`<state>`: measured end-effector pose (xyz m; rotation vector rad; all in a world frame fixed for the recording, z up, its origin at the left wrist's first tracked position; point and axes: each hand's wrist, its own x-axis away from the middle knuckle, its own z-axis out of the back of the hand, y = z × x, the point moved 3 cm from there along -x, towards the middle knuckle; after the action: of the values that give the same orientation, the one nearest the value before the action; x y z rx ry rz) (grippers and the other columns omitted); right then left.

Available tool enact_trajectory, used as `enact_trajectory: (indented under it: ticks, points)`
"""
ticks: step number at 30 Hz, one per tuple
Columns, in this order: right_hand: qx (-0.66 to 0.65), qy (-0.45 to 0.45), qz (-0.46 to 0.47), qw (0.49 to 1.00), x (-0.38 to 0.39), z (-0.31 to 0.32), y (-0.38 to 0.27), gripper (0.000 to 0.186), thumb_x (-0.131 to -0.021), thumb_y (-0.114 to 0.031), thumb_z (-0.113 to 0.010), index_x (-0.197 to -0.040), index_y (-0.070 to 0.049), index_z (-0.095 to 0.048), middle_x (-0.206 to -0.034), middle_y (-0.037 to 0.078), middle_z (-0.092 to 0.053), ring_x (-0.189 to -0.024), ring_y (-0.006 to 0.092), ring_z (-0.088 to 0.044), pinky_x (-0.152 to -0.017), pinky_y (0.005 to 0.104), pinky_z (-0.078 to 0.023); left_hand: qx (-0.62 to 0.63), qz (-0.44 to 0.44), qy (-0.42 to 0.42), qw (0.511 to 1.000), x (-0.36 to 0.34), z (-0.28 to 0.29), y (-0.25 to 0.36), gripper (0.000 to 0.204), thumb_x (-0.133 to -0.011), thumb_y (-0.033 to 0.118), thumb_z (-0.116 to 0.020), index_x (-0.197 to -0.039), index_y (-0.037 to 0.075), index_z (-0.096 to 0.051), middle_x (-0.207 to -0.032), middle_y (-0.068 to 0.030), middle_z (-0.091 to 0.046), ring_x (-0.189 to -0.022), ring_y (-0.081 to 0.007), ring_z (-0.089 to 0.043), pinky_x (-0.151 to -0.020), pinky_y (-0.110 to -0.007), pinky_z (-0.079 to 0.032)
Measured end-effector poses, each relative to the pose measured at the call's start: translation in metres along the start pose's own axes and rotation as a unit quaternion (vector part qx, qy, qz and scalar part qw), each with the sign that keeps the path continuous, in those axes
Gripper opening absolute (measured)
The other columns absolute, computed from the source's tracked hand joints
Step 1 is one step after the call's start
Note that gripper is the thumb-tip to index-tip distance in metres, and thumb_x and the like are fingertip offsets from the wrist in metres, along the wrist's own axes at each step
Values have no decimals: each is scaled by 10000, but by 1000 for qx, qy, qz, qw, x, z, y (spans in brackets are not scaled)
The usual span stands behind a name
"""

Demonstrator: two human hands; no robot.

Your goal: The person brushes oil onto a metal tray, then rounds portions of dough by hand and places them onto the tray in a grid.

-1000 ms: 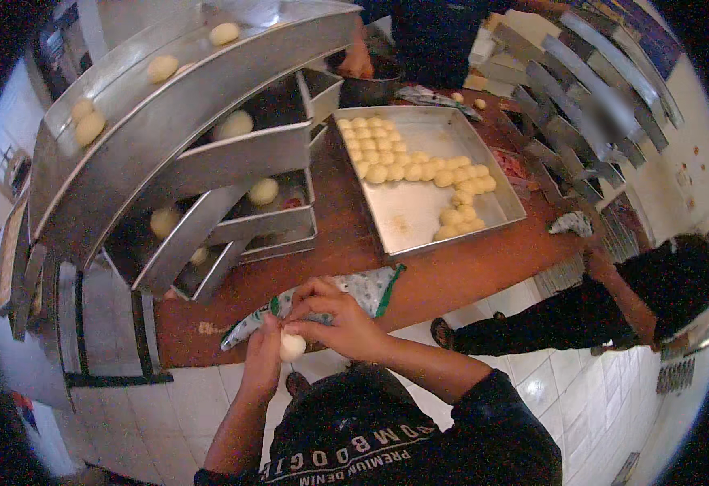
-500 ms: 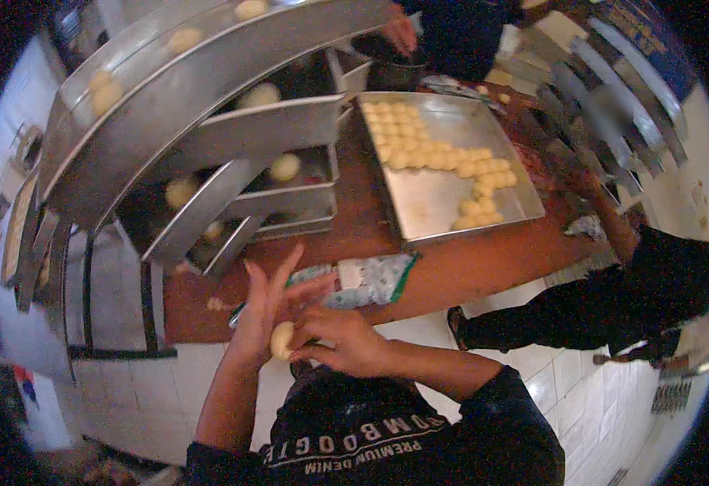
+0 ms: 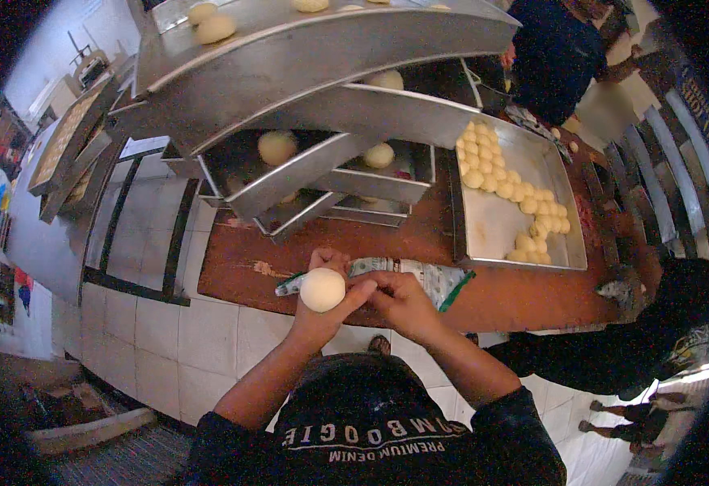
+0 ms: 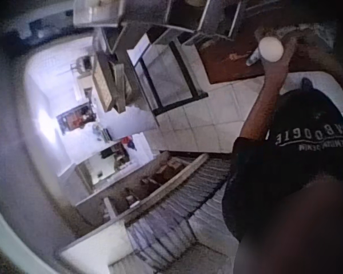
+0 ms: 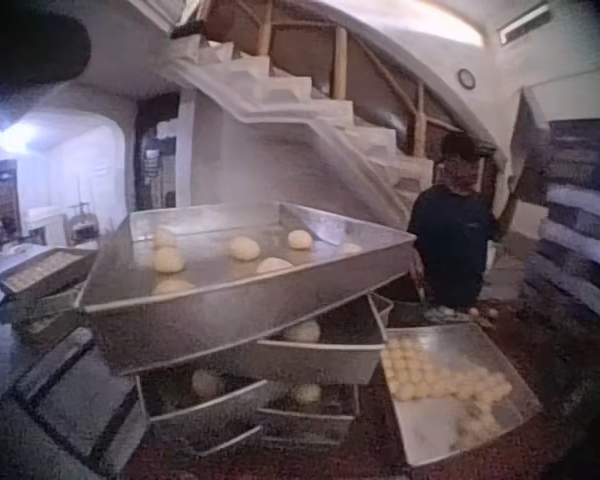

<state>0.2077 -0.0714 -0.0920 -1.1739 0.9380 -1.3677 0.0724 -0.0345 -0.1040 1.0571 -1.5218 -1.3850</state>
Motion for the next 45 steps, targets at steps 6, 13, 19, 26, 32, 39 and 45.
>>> enact_trajectory:
  ticks: [6, 13, 19, 26, 32, 39, 45]
  points:
    - [327, 25, 362, 873, 15, -10, -76, 537, -706, -63, -623, -1218, -74, -459, -1257, 179, -409, -1137, 332, -410, -945, 418, -329, -154, -167, 79, 971, 5, 12, -4, 315, -687, 103, -689, -938, 37, -511, -771, -84, -501, -717, -255, -518, -668, -344, -431]
    - [276, -278, 293, 872, -1, 17, -118, 469, -720, -106, -635, -1175, -126, -520, -1153, 174, -466, -1111, 305, -443, -916, 420, -368, -347, -263, -45, 899, -3, 17, 29, 273, -677, 149, -687, -856, 38, -514, -763, -124, -472, -711, -325, -486, -612, -381, -399]
    - [341, -145, 445, 815, -49, 91, -294, 448, -684, -225, -623, -1105, -78, -576, -1102, 122, -516, -1063, 255, -470, -897, 362, -376, -373, -118, 225, 893, -17, 137, -32, 265, -694, 173, -673, -829, 9, -515, -827, -164, -516, -794, -328, -497, -642, -423, -396]
    - [241, 42, 402, 882, -246, 88, -388, 427, -810, -191, -568, -1213, -84, -470, -1044, 118, -527, -940, 179, -524, -808, 285, -441, -526, -129, 273, 795, -39, 156, -72, 390, -683, 270, -635, -897, -26, -498, -873, -213, -496, -847, -390, -489, -733, -461, -426]
    - [487, 203, 366, 766, -400, 91, -354, 500, -842, -267, -511, -1287, -89, -369, -1201, 161, -456, -1086, 290, -446, -915, 389, -373, -493, -74, 249, 831, -37, 154, -83, 455, -732, 329, -605, -1001, -23, -505, -988, -231, -503, -964, -403, -479, -824, -466, -417]
    - [485, 143, 318, 802, -390, 68, -387, 582, -889, -455, -369, -1359, -130, -259, -1396, 159, -243, -1314, 281, -170, -1061, 375, -186, -483, -66, 260, 833, -39, 177, -101, 479, -710, 331, -622, -1020, -13, -500, -1034, -216, -504, -995, -397, -476, -829, -464, -414]
    - [364, 390, 539, 652, -140, 146, -437, 350, -890, -321, -464, -1059, -38, -580, -1012, 126, -569, -896, 169, -541, -777, 339, -439, -600, -81, 229, 762, -45, 167, -154, 474, -725, 354, -619, -983, -28, -506, -1007, -195, -525, -980, -362, -495, -794, -447, -417]
